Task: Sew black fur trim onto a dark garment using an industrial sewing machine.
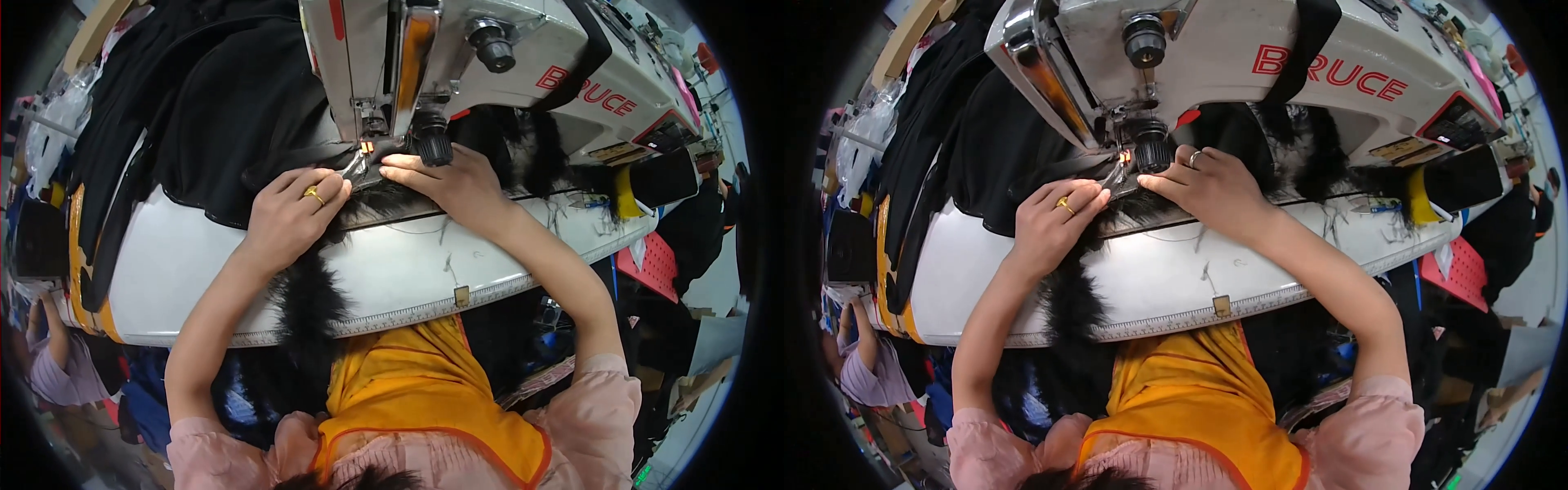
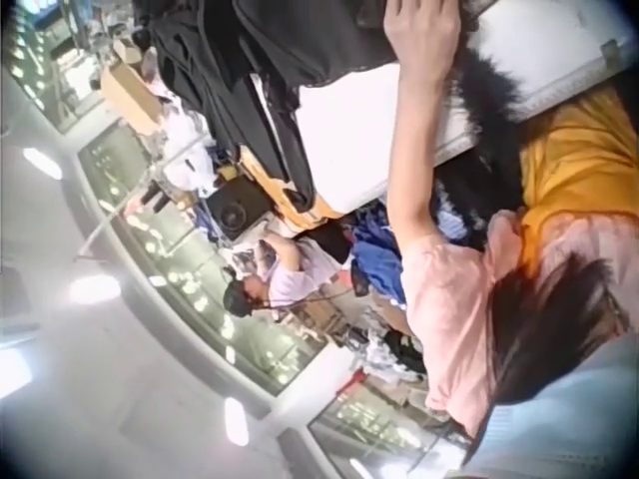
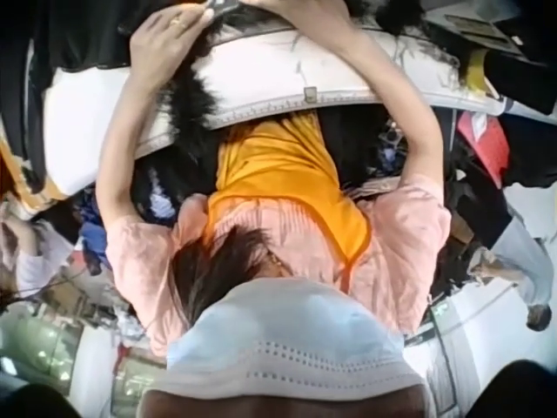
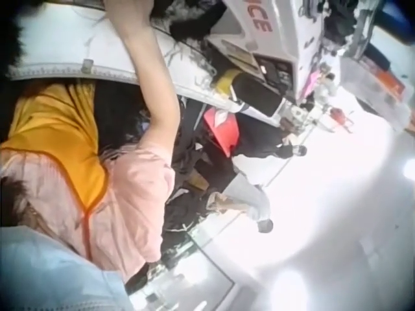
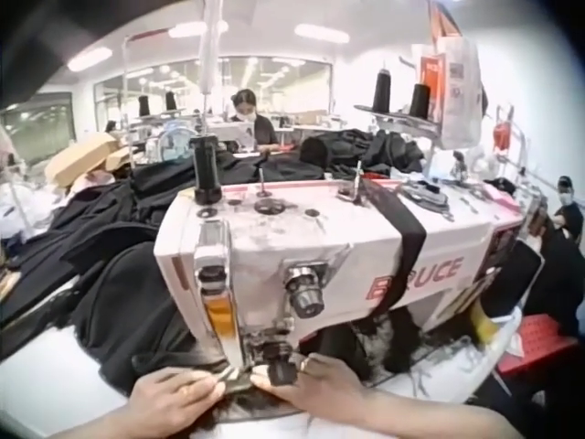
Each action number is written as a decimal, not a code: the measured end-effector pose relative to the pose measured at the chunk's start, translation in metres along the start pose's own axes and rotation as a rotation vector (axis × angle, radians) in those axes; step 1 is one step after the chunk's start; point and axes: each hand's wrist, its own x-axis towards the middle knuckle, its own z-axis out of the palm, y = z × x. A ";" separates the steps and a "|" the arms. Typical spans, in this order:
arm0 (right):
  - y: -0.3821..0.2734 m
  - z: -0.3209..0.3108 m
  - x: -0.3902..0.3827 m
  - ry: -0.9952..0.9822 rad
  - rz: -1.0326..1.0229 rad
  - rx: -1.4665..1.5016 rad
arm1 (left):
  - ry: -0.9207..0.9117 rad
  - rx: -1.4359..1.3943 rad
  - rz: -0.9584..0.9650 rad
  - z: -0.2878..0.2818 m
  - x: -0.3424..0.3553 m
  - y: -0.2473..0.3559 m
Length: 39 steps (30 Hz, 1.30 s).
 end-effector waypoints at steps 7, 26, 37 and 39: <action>0.024 0.004 0.004 0.167 0.034 -0.046 | -0.055 0.004 0.038 0.016 0.021 -0.019; 0.018 0.007 0.016 0.190 0.213 -0.080 | -0.027 0.016 -0.187 0.015 0.016 -0.017; 0.013 -0.012 0.004 -0.243 0.148 0.140 | -0.088 -0.014 0.089 -0.008 0.001 -0.012; 0.017 -0.024 0.004 -0.244 -0.055 -0.015 | -0.132 -0.064 0.055 -0.008 0.002 0.000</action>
